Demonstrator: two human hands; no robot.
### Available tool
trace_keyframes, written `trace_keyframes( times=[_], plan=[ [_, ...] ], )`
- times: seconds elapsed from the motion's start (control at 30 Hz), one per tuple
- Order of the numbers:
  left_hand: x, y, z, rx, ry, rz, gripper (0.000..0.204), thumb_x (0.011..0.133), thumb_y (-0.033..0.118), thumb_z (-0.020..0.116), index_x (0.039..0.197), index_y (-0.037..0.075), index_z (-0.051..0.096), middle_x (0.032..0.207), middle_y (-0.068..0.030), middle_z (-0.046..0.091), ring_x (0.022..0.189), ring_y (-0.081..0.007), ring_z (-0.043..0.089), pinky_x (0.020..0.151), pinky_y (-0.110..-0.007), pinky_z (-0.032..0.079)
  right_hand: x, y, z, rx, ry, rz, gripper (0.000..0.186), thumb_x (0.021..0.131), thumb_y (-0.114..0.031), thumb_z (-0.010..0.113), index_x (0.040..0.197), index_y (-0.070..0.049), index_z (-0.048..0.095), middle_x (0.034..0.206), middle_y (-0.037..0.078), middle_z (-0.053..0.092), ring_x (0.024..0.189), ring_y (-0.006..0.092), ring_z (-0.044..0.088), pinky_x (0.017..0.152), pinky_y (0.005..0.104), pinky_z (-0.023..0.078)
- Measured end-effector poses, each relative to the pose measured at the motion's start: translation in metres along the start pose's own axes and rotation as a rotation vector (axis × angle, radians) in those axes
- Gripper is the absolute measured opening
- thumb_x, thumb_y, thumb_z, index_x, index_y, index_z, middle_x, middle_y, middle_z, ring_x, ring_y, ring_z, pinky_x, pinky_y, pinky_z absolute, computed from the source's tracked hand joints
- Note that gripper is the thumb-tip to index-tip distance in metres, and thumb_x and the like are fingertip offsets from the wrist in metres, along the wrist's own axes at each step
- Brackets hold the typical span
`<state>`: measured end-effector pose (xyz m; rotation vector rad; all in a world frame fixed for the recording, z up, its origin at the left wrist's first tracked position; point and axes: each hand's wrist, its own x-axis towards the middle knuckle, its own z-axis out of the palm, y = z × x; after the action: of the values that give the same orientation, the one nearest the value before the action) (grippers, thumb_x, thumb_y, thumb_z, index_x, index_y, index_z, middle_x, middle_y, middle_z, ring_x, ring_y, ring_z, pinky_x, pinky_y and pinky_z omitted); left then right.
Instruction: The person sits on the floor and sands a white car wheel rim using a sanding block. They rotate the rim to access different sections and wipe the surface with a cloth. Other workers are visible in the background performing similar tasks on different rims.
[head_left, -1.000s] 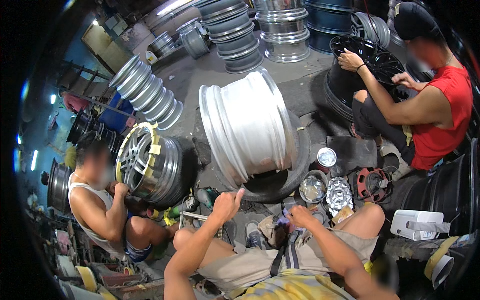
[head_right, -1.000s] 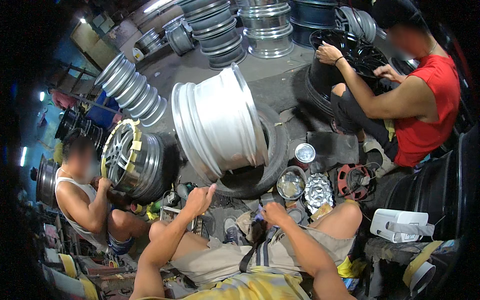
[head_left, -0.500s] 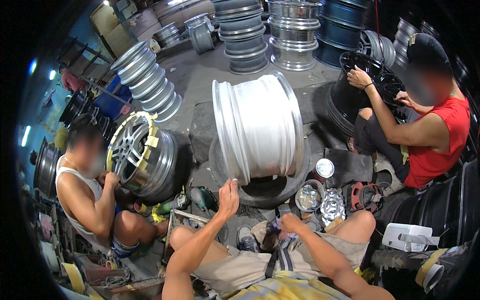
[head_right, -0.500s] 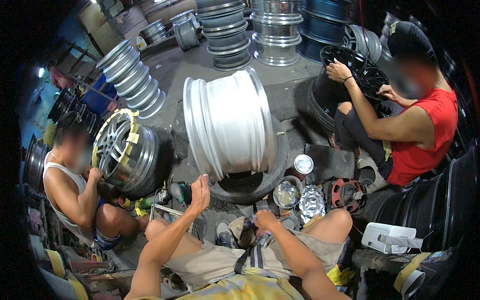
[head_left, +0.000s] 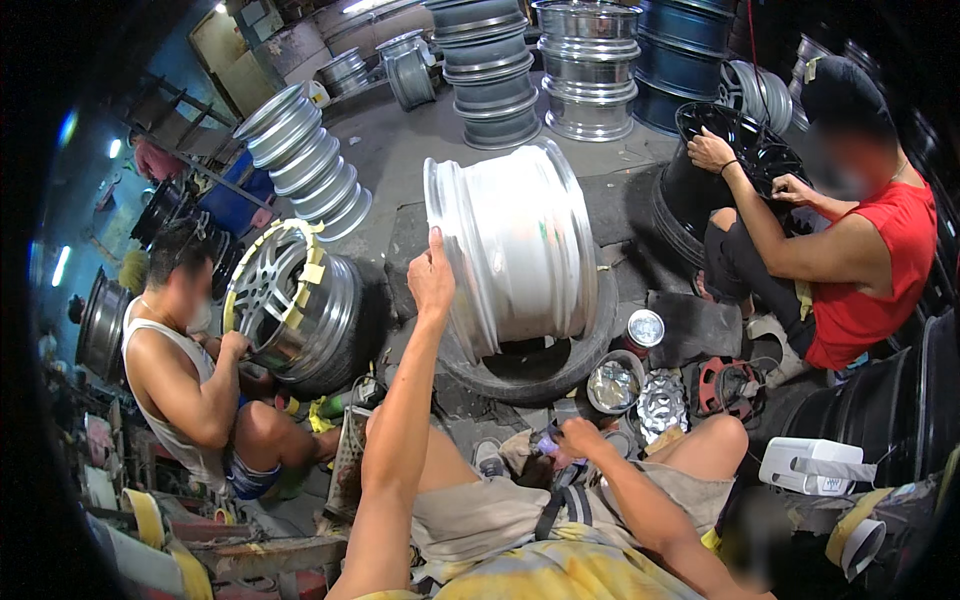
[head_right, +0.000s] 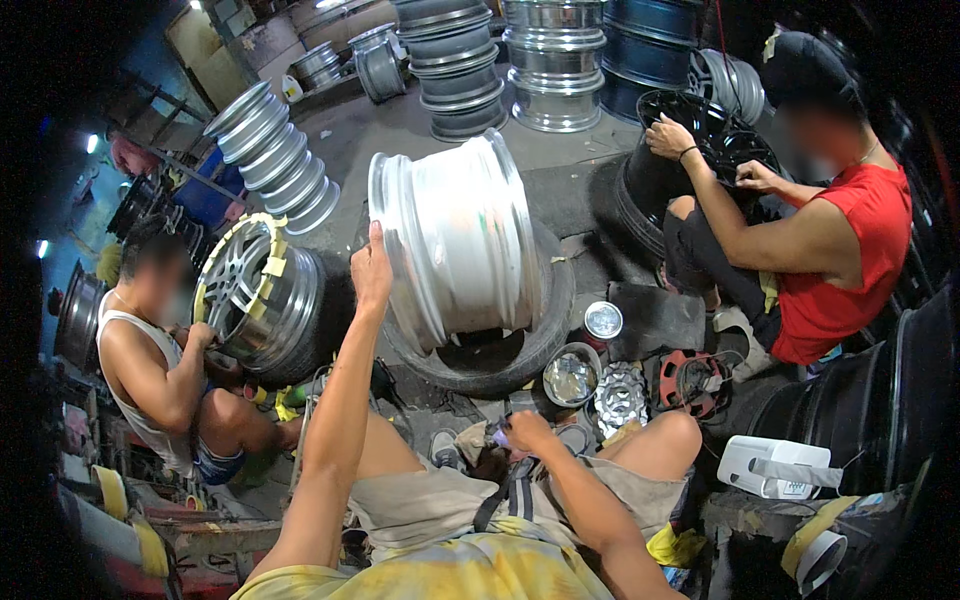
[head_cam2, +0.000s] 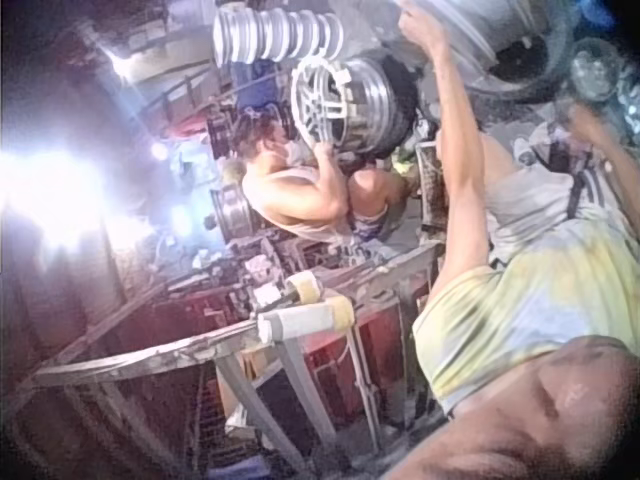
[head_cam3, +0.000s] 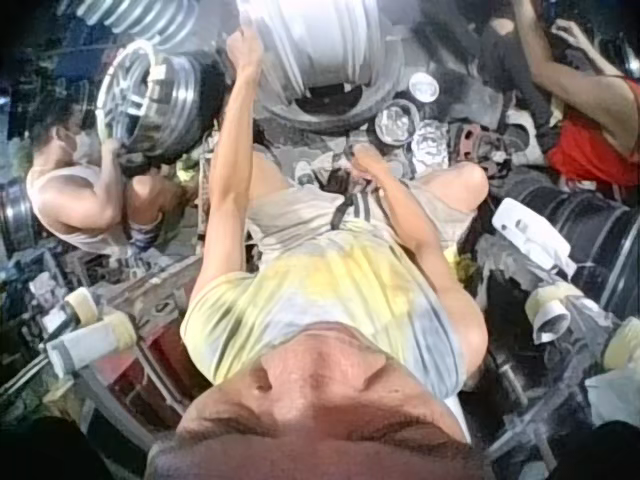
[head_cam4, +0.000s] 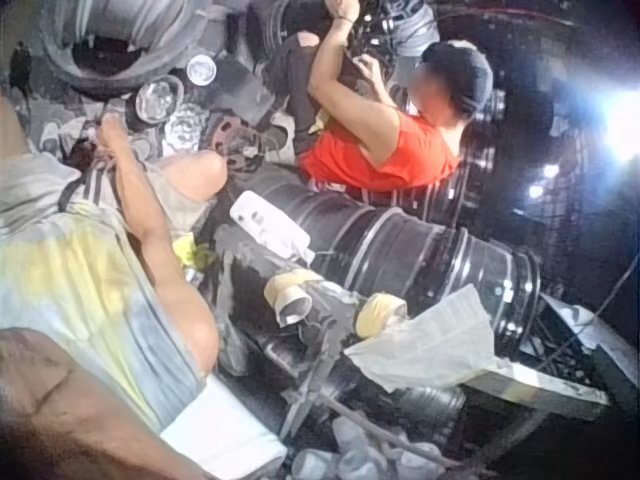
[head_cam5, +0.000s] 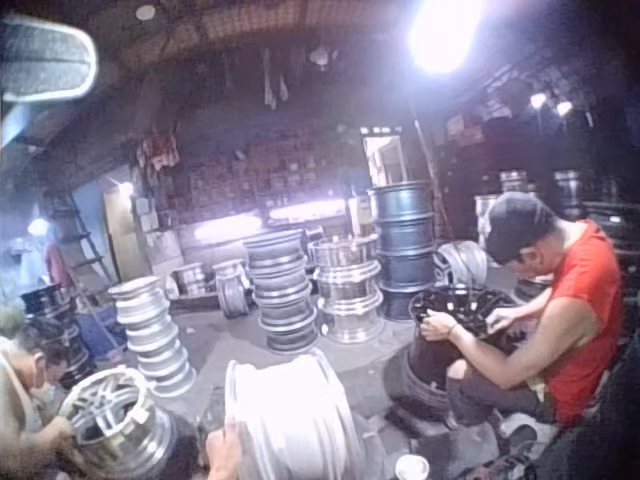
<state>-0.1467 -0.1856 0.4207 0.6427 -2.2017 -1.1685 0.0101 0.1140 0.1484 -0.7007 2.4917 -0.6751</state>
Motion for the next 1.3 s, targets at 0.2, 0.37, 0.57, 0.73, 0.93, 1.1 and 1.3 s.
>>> trace_keyframes(
  times=[0.2, 0.37, 0.57, 0.73, 0.93, 1.1, 1.3],
  plan=[
    [-0.009, -0.009, -0.015, 0.074, 0.062, 0.124, 0.071, 0.107, 0.053, 0.05, 0.074, -0.009, 0.061, 0.071, -0.0255, 0.064, 0.071, -0.0409, 0.063, 0.07, -0.049, 0.047, 0.001, 0.037, 0.009, -0.07, -0.104, 0.121, 0.038, 0.089, -0.034, 0.068, 0.097, 0.001, 0.078, 0.105, 0.029, 0.074, 0.103, 0.0456, 0.072, 0.095, 0.0528, 0.057],
    [-0.06, 0.041, -0.039, 0.067, 0.067, 0.698, 0.031, 0.102, 0.025, 0.062, 0.08, 0.003, 0.067, 0.076, -0.0143, 0.067, 0.069, -0.0332, 0.066, 0.064, -0.044, 0.051, -0.009, -0.023, -0.023, -0.224, 0.017, 0.028, 0.031, 0.086, -0.031, 0.069, 0.094, -0.003, 0.081, 0.1, 0.023, 0.077, 0.097, 0.0396, 0.075, 0.085, 0.05, 0.06],
    [-0.147, 0.112, 0.056, -0.011, -0.362, 1.274, 0.034, 0.095, 0.022, 0.072, 0.069, 0.008, 0.055, 0.065, -0.0085, 0.055, 0.058, -0.0261, 0.059, 0.053, -0.042, 0.047, -0.07, -0.168, -0.088, -0.408, -0.132, -0.148, 0.027, 0.095, -0.024, 0.061, 0.108, -0.012, 0.081, 0.12, 0.012, 0.076, 0.117, 0.0335, 0.07, 0.099, 0.0499, 0.052],
    [-0.201, 0.193, 0.145, -0.239, -0.368, 1.487, 0.032, 0.095, 0.022, 0.072, 0.067, 0.01, 0.063, 0.066, -0.0082, 0.062, 0.061, -0.0287, 0.067, 0.056, -0.041, 0.055, -0.093, -0.205, -0.086, -0.549, 0.456, -0.511, 0.044, 0.095, -0.027, 0.06, 0.132, -0.006, 0.07, 0.143, 0.019, 0.063, 0.137, 0.0406, 0.055, 0.11, 0.0585, 0.043],
    [-0.22, 0.233, 0.149, -0.26, -0.333, 1.575, 0.035, 0.095, 0.022, 0.07, 0.063, 0.01, 0.063, 0.063, -0.0076, 0.064, 0.059, -0.0278, 0.067, 0.056, -0.041, 0.056, -0.103, -0.209, -0.143, -0.353, -0.124, -0.772, 0.041, 0.099, -0.026, 0.056, 0.13, -0.006, 0.072, 0.135, 0.022, 0.068, 0.123, 0.0353, 0.068, 0.098, 0.0504, 0.055],
    [-0.218, 0.236, 0.151, -0.213, -0.313, 1.624, 0.036, 0.094, 0.023, 0.07, 0.062, 0.009, 0.063, 0.063, -0.0085, 0.065, 0.06, -0.0281, 0.068, 0.056, -0.04, 0.056, -0.076, -0.201, -0.153, -0.301, -0.245, -0.671, 0.04, 0.098, -0.03, 0.056, 0.123, -0.006, 0.074, 0.129, 0.022, 0.071, 0.118, 0.0368, 0.069, 0.098, 0.0503, 0.055],
    [-0.196, 0.225, 0.129, -0.064, -0.366, 1.523, 0.037, 0.096, 0.027, 0.068, 0.064, 0.009, 0.065, 0.068, -0.0102, 0.068, 0.066, -0.0298, 0.071, 0.062, -0.042, 0.058, -0.02, -0.195, -0.158, -0.201, -0.229, -0.243, 0.041, 0.097, -0.036, 0.058, 0.116, -0.005, 0.077, 0.12, 0.023, 0.073, 0.113, 0.0386, 0.071, 0.098, 0.0501, 0.055]
  ],
)
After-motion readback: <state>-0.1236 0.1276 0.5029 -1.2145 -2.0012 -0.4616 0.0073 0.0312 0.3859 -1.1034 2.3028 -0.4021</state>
